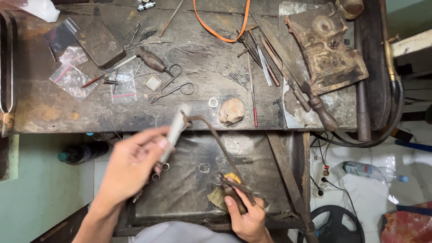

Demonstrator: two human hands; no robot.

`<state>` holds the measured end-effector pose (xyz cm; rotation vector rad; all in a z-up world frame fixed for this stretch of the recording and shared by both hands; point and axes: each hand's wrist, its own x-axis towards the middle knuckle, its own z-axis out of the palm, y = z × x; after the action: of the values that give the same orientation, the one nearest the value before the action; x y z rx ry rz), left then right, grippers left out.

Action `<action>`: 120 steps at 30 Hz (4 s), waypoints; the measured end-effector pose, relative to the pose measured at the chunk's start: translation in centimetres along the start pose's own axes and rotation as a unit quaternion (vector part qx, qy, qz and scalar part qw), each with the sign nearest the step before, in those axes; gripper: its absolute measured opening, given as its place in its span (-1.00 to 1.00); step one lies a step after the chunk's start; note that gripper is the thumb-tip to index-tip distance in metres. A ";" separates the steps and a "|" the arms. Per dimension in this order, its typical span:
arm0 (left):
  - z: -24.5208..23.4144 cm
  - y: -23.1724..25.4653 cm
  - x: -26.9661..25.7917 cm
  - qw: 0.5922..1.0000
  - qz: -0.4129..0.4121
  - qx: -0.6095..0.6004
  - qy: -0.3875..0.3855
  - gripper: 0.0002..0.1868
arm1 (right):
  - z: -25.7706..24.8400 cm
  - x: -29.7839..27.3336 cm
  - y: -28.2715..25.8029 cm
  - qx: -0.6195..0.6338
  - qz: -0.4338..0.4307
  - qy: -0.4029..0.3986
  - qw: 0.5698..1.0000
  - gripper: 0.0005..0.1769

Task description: Using a jeweler's saw to cut a small piece of metal on a workbench

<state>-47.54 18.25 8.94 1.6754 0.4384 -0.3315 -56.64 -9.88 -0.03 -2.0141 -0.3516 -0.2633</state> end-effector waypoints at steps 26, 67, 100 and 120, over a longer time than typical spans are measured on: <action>7.6 1.0 8.8 0.870 0.441 0.220 -0.012 -0.85 | -1.2 1.7 -0.3 0.117 0.123 0.065 0.983 -0.30; 7.7 0.0 8.1 0.891 0.432 0.137 -0.018 -0.98 | 2.5 6.0 -0.5 -0.123 -0.005 0.056 0.991 -0.83; 7.6 0.5 8.1 0.893 0.436 0.102 -0.049 -0.90 | 1.2 5.1 -2.7 -0.158 0.050 0.028 0.986 -0.70; 7.6 0.4 8.0 0.880 0.442 0.172 -0.025 -0.82 | 2.8 8.6 -2.0 -0.116 0.053 0.016 0.992 -0.64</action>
<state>-40.05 11.49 4.53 2.0195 -0.4742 0.2463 -49.20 -5.39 3.24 -2.2469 -0.1996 -0.2800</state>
